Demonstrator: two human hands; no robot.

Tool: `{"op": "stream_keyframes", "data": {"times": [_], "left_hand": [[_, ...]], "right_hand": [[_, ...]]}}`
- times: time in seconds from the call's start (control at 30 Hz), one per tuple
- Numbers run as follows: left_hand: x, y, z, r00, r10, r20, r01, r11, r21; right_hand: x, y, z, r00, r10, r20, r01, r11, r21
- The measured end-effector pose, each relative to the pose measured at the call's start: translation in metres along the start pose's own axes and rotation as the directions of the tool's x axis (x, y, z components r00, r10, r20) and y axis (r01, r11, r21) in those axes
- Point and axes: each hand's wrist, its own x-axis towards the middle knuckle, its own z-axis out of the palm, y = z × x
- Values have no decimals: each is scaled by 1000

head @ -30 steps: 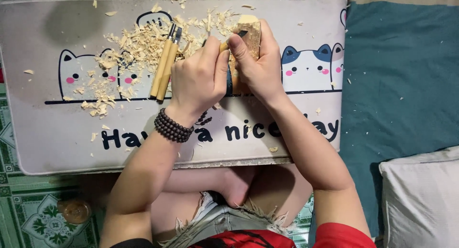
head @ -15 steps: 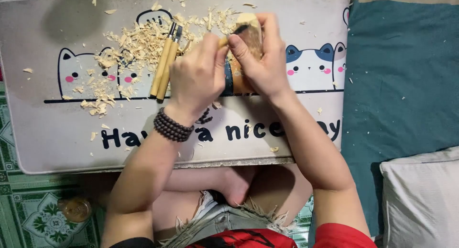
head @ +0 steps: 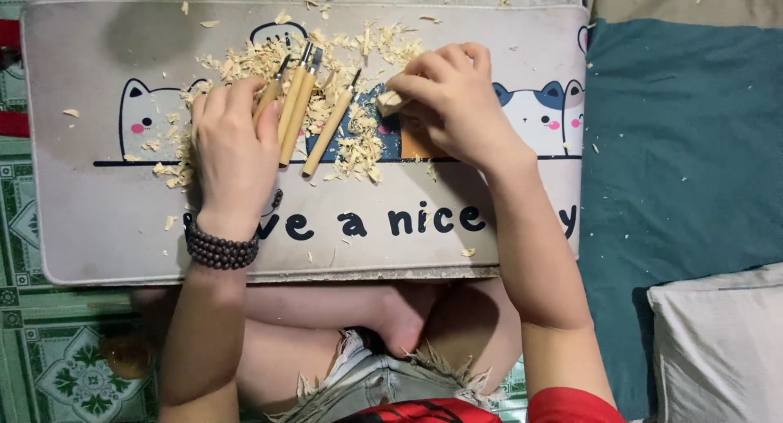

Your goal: A person is using a carving knife to meticulously shave wood from a small block, creating wood shavings on a table mat.

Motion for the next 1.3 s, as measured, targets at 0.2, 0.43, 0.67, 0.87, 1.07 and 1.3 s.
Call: {"op": "stream_keyframes", "data": {"times": [0.2, 0.43, 0.67, 0.87, 1.07, 1.3], "left_hand": [[-4, 5, 6, 996, 88, 18, -89, 973, 213], [-6, 7, 6, 991, 124, 53, -135, 939, 315], [-10, 10, -5, 991, 84, 105, -111, 952, 285], [-24, 3, 2, 991, 87, 100, -109, 966, 236], [-52, -1, 2, 986, 145, -87, -131, 981, 142], [-40, 8, -17, 988, 99, -122, -87, 991, 100]], "right_hand": [[0, -1, 6, 999, 2, 36, -7, 990, 137], [4, -10, 14, 997, 64, -41, -48, 950, 307], [8, -15, 22, 972, 134, -194, -65, 944, 325], [9, -8, 33, 960, 151, -237, -53, 926, 374], [12, 5, 51, 926, 120, -358, 26, 926, 377], [16, -1, 47, 902, 192, -387, 14, 882, 471]]}}
